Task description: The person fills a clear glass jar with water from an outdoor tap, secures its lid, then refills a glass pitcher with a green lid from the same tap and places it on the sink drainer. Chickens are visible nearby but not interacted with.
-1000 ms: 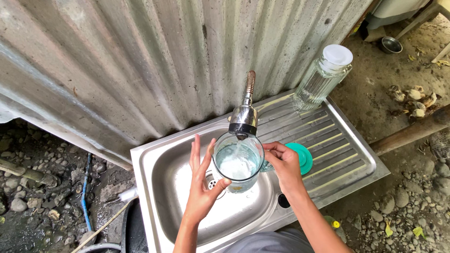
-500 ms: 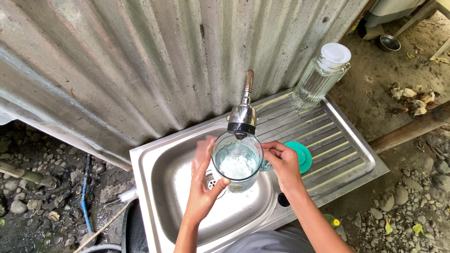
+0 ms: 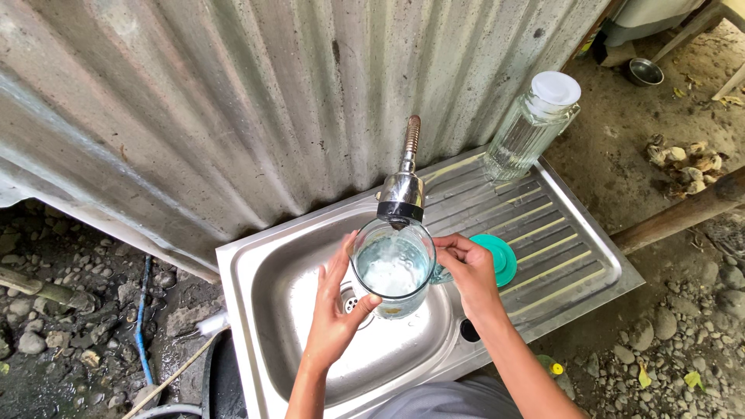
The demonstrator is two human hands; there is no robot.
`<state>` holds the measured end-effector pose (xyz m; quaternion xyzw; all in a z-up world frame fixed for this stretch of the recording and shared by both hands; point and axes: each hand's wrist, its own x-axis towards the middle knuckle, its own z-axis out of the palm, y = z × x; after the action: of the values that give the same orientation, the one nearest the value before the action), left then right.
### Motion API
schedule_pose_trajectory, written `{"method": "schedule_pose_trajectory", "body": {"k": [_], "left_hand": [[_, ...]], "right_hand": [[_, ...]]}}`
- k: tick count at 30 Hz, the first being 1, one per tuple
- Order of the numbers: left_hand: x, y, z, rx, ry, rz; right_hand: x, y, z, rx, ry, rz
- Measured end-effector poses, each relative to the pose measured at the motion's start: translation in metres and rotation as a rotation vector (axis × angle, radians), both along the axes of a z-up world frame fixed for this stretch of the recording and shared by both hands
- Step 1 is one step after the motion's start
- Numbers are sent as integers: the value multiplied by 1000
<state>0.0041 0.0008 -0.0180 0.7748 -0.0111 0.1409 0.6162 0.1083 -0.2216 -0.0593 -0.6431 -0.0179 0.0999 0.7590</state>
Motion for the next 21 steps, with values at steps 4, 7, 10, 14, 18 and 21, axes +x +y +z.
{"method": "schedule_pose_trajectory", "body": {"k": [4,7,10,14,18,21], "left_hand": [[-1,-2,-3,52,-86,51],[1,0,-5,-38,52,-17],[-1,-2,-6,14,-64,42],[0,1,-4,122,6,68],[1,4,-5,128,-59,58],[3,4,-6,91,19,27]], "right_hand": [[1,1,0,0,0,-4],[2,1,-1,-7,-2,-3],[3,0,-3,1,-3,-4],[3,0,-3,1,-1,-11],[2,1,-2,-11,2,-17],[2,2,-2,-18,2,-18]]}}
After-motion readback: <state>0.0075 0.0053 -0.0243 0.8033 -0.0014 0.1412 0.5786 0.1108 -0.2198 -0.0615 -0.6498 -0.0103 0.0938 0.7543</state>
